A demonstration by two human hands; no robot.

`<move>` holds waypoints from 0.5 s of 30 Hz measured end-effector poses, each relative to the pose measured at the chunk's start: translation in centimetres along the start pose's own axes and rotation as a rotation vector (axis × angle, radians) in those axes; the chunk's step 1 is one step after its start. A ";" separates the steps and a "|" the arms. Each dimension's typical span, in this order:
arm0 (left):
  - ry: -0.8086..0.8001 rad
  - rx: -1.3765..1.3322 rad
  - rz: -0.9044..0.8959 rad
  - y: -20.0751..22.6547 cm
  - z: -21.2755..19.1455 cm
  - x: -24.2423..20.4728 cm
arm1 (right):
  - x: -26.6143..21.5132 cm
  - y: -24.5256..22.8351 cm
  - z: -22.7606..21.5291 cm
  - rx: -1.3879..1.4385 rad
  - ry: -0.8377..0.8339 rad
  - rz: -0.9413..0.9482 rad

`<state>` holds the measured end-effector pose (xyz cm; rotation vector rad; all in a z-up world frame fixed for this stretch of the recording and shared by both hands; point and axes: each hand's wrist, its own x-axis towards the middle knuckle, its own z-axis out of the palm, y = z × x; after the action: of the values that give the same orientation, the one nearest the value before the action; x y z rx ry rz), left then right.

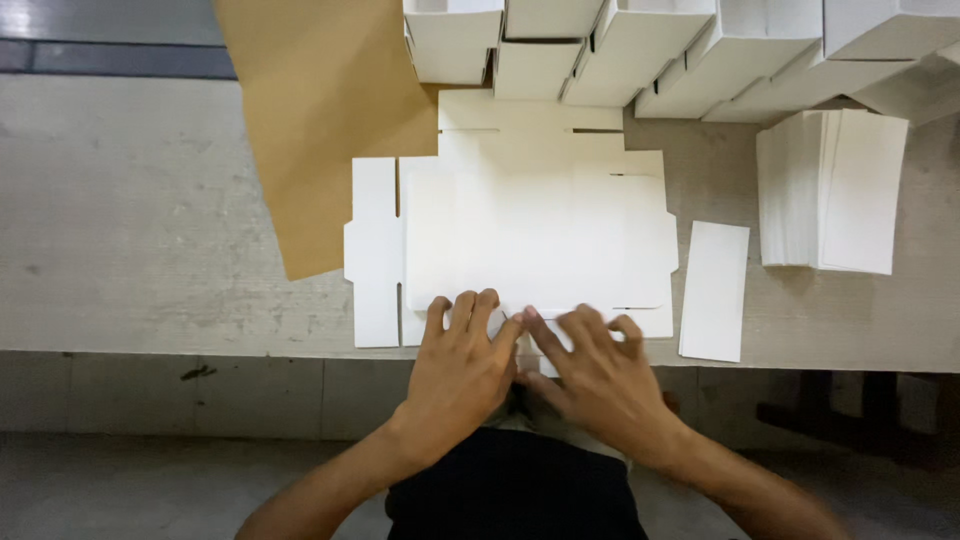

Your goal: The person folds flat white cardboard sheets into rectangular boxes by hand. They fold the side flaps up, tuck the tabs into slots, and then place the finished boxes into a stack on the table.

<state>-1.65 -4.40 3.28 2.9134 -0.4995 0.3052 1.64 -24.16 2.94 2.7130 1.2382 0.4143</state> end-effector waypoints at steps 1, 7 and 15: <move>-0.002 0.002 -0.001 -0.2 0.0 0.0 | -0.7 0.9 0.7 0.002 0.001 -0.001; -0.076 -0.042 -0.061 -0.9 0.4 -0.6 | -3.6 4.7 1.5 0.027 -0.130 0.173; 0.065 -0.403 0.233 -4.5 -8.0 -2.1 | -5.2 10.9 1.6 0.341 -0.016 0.280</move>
<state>-3.42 1.99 9.98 2.4522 -0.7894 0.2890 6.74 -35.27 2.92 3.1880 1.0040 0.2236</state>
